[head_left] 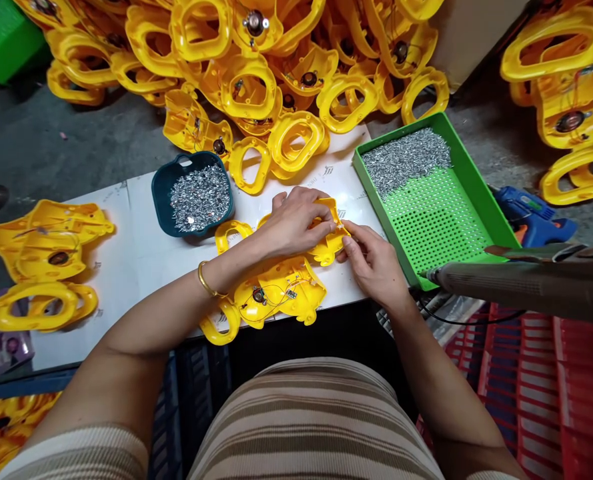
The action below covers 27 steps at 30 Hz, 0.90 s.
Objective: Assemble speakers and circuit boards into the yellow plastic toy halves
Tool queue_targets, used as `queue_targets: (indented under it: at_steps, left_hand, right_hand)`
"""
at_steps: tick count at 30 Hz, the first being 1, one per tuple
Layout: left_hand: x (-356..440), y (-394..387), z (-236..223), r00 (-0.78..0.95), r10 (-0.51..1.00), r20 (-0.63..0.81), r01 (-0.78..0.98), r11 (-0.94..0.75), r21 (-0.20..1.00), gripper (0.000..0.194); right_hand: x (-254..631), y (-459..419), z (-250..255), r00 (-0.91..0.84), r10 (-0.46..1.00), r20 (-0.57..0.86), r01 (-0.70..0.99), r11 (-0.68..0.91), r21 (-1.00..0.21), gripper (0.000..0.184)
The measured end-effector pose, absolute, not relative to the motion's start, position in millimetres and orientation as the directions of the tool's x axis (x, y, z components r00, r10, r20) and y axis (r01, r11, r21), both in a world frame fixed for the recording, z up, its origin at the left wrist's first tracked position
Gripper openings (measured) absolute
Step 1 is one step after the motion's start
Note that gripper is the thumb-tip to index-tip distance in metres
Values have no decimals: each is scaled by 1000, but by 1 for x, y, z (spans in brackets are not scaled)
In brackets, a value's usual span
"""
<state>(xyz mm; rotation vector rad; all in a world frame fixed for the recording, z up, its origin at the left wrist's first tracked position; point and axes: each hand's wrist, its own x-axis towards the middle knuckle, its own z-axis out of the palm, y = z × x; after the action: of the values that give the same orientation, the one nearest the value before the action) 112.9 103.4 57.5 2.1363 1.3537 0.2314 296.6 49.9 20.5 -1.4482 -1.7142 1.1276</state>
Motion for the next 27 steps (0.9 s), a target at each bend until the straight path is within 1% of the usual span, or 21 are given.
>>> queue_targets:
  at_steps: [2, 4, 8, 11, 13, 17, 22, 24, 27]
  left_hand:
    - [114, 105, 58, 465, 867, -178, 782, -309, 541, 20]
    - [114, 105, 58, 480, 857, -188, 781, -321, 535, 20]
    - [110, 101, 54, 512, 846, -153, 751, -353, 558, 21]
    - [105, 98, 52, 533, 840, -102, 713, -381, 588, 22]
    - [103, 97, 50, 550, 834, -44, 681, -417, 602, 22]
    - [100, 100, 42, 527, 843, 108, 650, -482, 588, 19]
    - [96, 109, 39, 532, 819, 214, 570, -534, 625, 8]
    - [94, 115, 44, 532, 814, 233, 542, -538, 645, 10]
    - [93, 123, 56, 520, 808, 278, 523, -558, 644, 21]
  right_hand:
    - [295, 53, 22, -196, 970, -143, 347, -68, -936, 44]
    - [294, 59, 23, -221, 948, -227, 236, -174, -956, 49]
    - [293, 69, 22, -312, 892, -327, 139, -297, -945, 52]
    - [292, 73, 22, -335, 863, -378, 49, -385, -922, 53]
    - [290, 73, 23, -321, 876, -361, -13, -385, -923, 55]
    - [284, 75, 23, -258, 923, -287, -78, -316, -946, 54]
    - [283, 81, 24, -256, 930, -265, -70, -291, -954, 47]
    - [284, 84, 28, -269, 928, -259, -53, -283, -958, 47]
    - [286, 90, 41, -276, 930, -243, -35, -262, -964, 49]
